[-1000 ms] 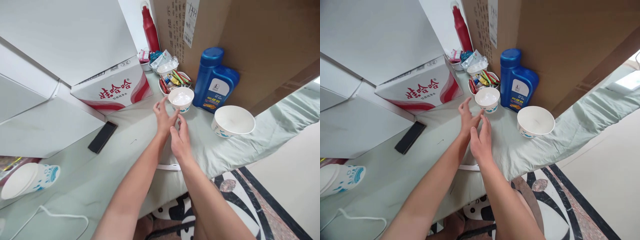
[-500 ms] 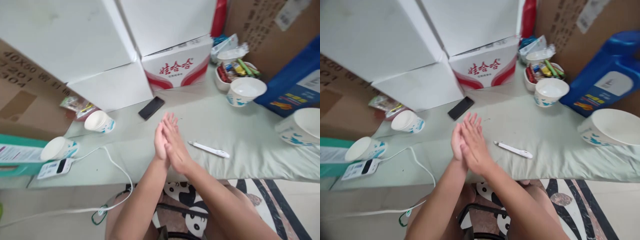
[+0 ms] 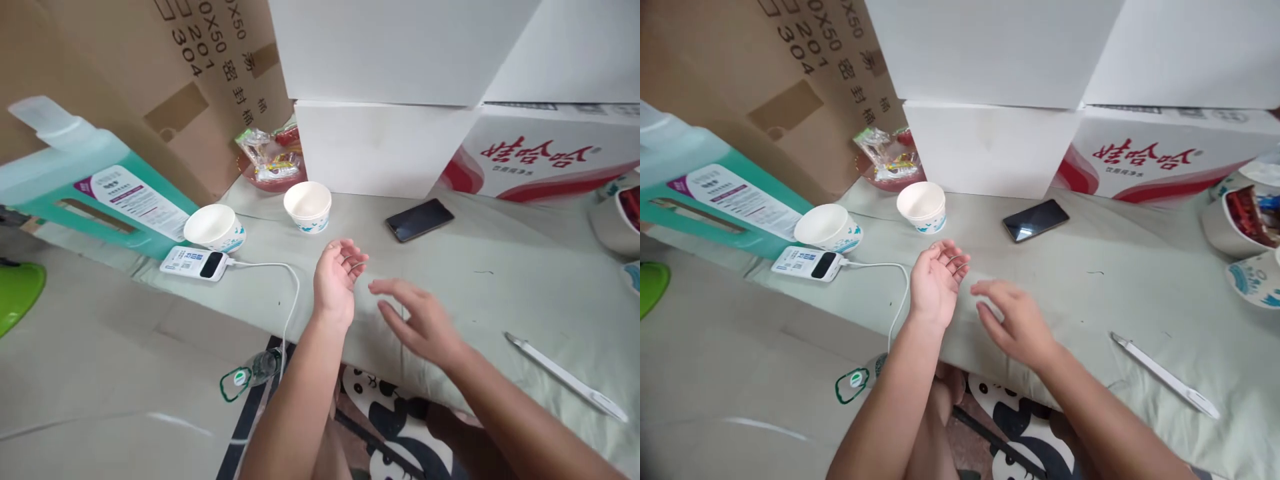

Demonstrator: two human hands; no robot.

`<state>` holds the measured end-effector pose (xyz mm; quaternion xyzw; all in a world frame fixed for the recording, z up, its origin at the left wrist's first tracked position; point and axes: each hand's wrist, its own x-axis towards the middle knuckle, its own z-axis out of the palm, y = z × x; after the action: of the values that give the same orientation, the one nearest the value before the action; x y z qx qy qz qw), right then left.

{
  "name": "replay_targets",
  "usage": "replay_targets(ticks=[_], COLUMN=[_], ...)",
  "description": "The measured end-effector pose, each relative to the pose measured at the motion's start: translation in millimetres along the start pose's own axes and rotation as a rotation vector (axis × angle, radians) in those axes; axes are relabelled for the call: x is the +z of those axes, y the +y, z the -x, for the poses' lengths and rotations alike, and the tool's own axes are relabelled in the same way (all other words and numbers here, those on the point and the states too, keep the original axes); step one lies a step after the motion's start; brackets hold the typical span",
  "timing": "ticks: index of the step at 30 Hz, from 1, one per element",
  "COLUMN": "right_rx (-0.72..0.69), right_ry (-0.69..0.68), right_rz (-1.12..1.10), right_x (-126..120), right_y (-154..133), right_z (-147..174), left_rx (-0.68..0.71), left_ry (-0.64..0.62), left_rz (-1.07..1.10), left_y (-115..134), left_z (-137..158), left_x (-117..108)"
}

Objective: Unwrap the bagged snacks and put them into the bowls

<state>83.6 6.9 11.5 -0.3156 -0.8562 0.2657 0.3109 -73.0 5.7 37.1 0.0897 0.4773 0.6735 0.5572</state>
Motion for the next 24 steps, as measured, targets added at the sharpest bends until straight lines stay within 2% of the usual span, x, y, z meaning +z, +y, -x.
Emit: replay_targets(ticks=[2, 5, 8, 10, 13, 16, 20, 22, 24], right_rx=[-0.006, -0.012, -0.059, -0.081, -0.046, -0.019, -0.026, -0.081, -0.156], right_ry=[0.012, -0.065, -0.264, -0.438, -0.618, -0.664, -0.623, -0.545, -0.408], right_rz=[0.114, 0.335, 0.545, 0.707, 0.880, 0.927, 0.908, 0.863, 0.828], right_x=[8, 23, 38, 45, 50, 46, 35, 30, 25], right_y=[3, 5, 0, -4, -10, -17, -27, -29, -28], right_z=[-48, -126, -186, -209, -223, -224, -221, -217, -211], left_rx=[-0.033, -0.011, 0.033, 0.010, -0.015, -0.016, -0.007, 0.006, 0.014], left_ry=[0.033, 0.140, 0.210, 0.206, 0.199, 0.217, 0.217, 0.203, 0.199], left_rz=[0.123, 0.262, 0.314, 0.325, 0.332, 0.341, 0.355, 0.356, 0.355], left_y=[9, 17, 22, 27, 33, 38, 41, 41, 41], left_z=[-8, -17, -25, -28, -32, -33, -35, -35, -35], left_x=[-9, -20, -31, -38, -47, -52, -54, -53, -53])
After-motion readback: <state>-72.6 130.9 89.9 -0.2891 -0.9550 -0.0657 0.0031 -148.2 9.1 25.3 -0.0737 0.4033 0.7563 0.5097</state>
